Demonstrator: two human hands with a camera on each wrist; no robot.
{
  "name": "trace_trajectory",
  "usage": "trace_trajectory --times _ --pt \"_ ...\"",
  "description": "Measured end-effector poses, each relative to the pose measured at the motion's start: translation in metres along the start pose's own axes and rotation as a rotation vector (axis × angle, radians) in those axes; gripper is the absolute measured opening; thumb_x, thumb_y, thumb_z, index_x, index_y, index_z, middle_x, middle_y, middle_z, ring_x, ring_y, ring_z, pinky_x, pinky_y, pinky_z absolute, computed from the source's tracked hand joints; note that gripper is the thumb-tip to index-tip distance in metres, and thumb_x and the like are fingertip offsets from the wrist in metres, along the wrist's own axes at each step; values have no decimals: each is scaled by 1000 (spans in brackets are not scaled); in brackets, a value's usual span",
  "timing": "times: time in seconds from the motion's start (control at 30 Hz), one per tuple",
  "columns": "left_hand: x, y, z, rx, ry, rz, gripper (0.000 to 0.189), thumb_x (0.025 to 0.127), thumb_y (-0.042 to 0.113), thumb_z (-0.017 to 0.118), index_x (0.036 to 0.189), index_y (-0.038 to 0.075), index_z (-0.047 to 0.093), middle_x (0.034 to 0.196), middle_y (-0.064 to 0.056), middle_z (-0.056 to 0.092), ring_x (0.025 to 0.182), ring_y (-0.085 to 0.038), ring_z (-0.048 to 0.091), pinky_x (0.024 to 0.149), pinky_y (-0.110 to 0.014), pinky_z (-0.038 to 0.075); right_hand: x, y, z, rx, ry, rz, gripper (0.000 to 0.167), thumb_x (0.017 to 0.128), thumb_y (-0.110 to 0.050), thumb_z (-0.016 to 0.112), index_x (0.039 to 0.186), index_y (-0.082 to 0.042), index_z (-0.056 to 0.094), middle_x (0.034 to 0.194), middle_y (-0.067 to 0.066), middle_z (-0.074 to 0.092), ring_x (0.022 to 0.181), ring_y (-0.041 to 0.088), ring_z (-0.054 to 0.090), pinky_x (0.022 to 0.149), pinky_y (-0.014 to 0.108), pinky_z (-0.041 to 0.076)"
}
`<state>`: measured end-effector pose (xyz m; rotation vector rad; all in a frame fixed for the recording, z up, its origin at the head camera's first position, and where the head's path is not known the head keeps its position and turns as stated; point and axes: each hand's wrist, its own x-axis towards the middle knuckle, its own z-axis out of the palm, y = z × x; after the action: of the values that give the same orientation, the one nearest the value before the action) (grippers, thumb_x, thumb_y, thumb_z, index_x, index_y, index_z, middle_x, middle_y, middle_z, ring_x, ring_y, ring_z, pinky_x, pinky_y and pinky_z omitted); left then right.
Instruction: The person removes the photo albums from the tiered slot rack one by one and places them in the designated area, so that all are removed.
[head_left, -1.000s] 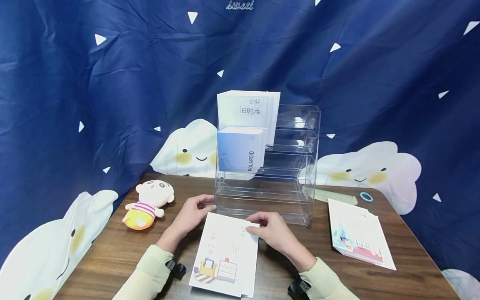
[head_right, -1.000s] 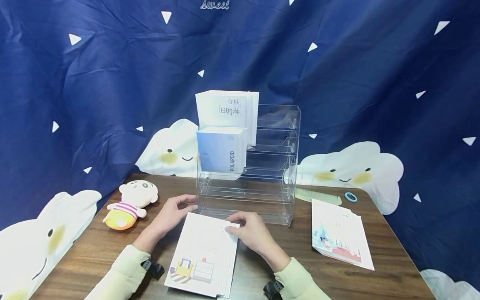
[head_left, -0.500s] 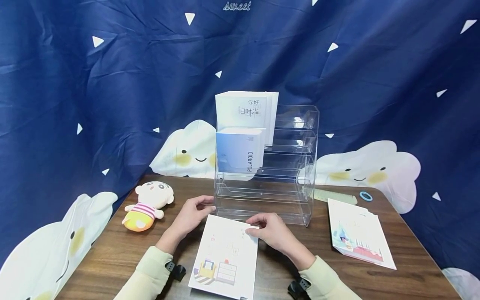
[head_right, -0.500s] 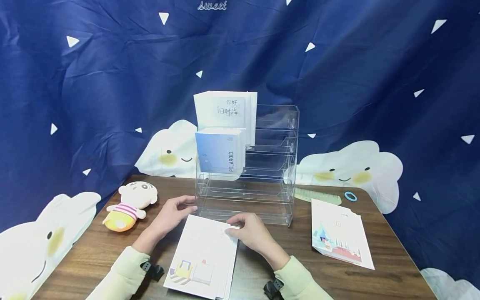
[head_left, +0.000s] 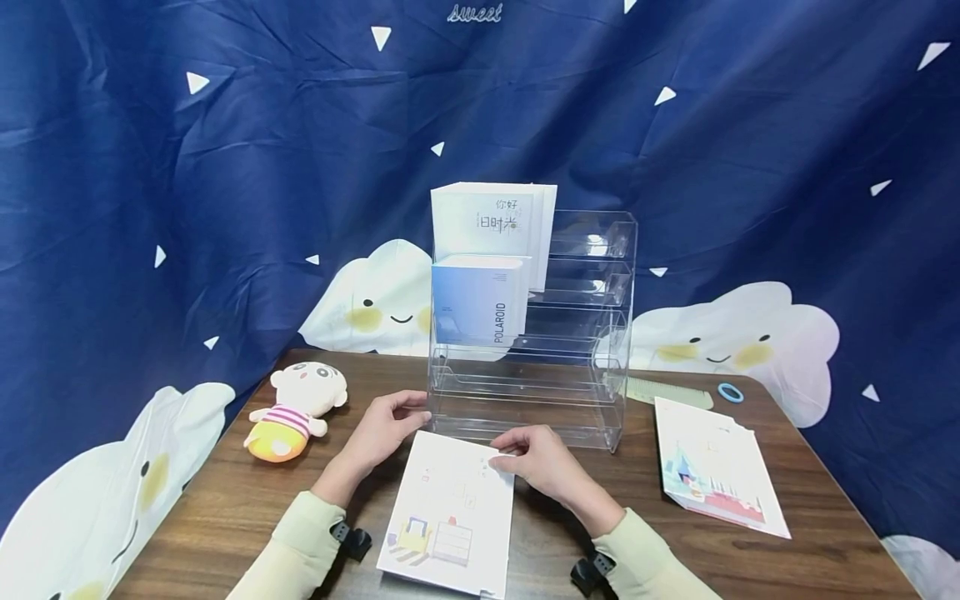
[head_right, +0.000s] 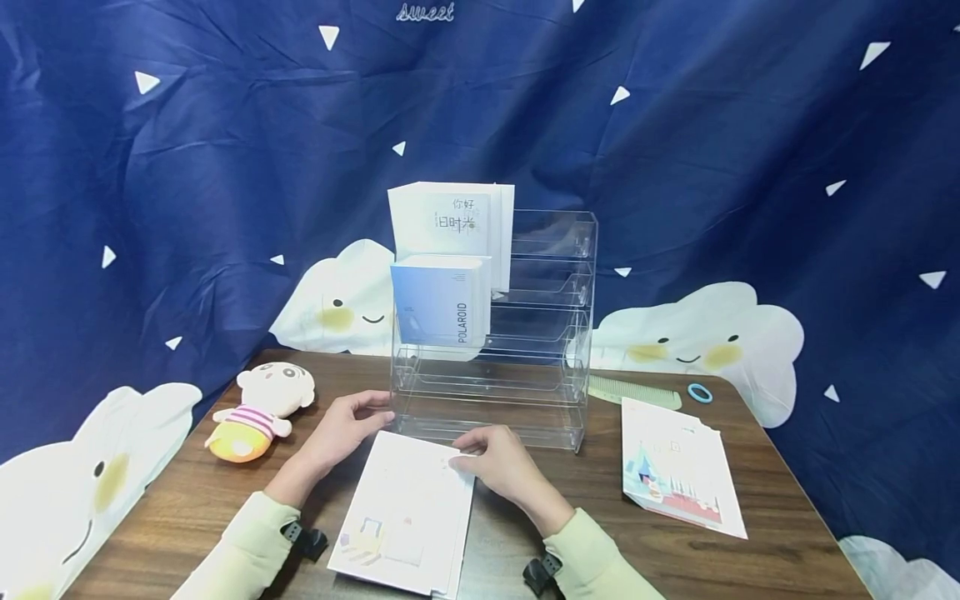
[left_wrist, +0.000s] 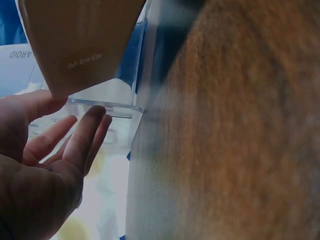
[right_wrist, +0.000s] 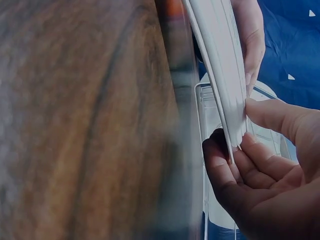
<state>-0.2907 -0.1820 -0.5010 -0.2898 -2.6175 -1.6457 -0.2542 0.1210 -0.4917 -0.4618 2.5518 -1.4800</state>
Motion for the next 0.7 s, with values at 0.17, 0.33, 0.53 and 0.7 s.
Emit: trace_trajectory --times 0.17,0.33,0.53,0.7 --pt "0 -1 0 -9 -5 -3 37 105 14 77 140 1 74 129 -16 81 114 -25 78 95 -34 66 3 1 2 1 0 -3 23 92 -12 89 111 -1 84 94 5 83 83 9 69 71 20 56" --pt "-1 -3 1 -43 -21 -20 37 105 12 77 140 1 74 129 -17 81 110 -23 79 87 -28 67 5 4 4 0 -10 -3 22 91 -11 89 110 0 84 94 6 83 84 9 71 73 20 58" --pt "-1 -1 0 -51 -23 -22 38 105 11 76 141 -1 73 129 -17 81 110 -22 78 89 -29 68 7 5 4 -2 -8 -1 23 91 -11 89 110 1 84 95 7 84 84 9 72 74 21 59" --pt "0 -1 0 -71 -35 -22 40 105 11 76 142 -2 71 131 -19 80 112 -23 78 93 -32 69 7 5 3 -5 -17 -1 22 91 -10 89 110 1 84 95 8 84 84 9 73 74 21 59"
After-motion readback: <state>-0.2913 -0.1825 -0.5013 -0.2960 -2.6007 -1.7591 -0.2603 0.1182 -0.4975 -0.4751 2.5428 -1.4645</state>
